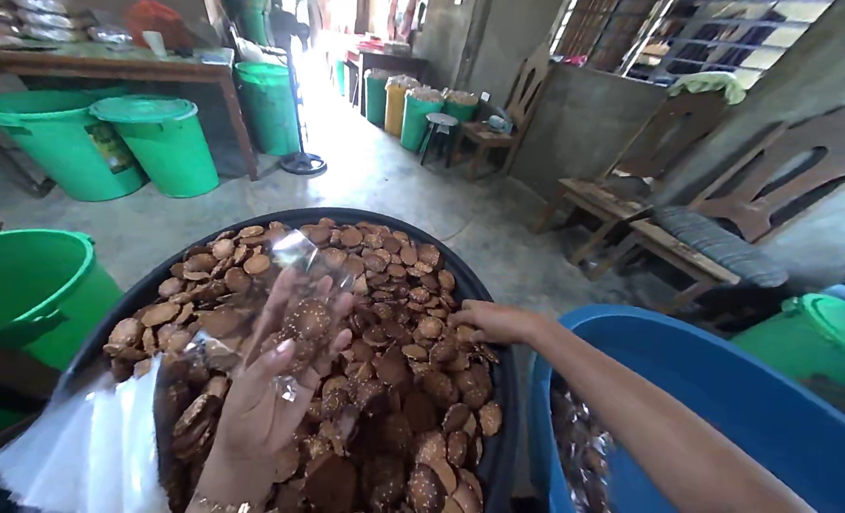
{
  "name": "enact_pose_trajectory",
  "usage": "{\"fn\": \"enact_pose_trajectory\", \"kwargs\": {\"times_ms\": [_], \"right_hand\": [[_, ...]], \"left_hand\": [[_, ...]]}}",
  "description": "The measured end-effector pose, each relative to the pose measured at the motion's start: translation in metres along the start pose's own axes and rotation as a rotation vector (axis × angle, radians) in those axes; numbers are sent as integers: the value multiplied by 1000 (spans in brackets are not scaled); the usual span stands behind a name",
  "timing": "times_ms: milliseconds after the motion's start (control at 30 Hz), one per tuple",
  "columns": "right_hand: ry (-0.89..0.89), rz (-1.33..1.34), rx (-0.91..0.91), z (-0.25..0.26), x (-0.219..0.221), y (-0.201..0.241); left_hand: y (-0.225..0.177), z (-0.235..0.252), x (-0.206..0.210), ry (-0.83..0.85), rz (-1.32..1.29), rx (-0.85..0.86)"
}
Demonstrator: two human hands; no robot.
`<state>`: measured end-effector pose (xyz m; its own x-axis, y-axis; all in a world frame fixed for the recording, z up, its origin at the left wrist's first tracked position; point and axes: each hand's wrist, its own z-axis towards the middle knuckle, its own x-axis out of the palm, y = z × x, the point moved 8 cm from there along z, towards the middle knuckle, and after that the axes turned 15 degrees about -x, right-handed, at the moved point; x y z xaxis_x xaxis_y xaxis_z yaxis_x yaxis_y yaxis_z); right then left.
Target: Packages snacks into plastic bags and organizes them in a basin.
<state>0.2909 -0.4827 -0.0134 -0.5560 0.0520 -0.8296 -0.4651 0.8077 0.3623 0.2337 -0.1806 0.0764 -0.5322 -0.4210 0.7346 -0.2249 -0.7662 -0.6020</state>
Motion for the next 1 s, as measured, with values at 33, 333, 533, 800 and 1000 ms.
{"fn": "enact_pose_trajectory", "kwargs": {"times_ms": [33,333,533,800,1000], "right_hand": [[-11,-14,4,0,0,1],[-382,331,-5,9,-30,32],[-127,-1,291,45,-10,64],[4,-46,13,45,-3,74],[-698,561,-131,-1,-24,72]], "left_hand": [[-1,-1,-4,-64,-3,15],[-7,-4,-7,-175,77,51],[5,-1,-12,-257,150,-14],[9,5,-14,-151,-27,-73],[14,7,-14,-137,-22,-143]]}}
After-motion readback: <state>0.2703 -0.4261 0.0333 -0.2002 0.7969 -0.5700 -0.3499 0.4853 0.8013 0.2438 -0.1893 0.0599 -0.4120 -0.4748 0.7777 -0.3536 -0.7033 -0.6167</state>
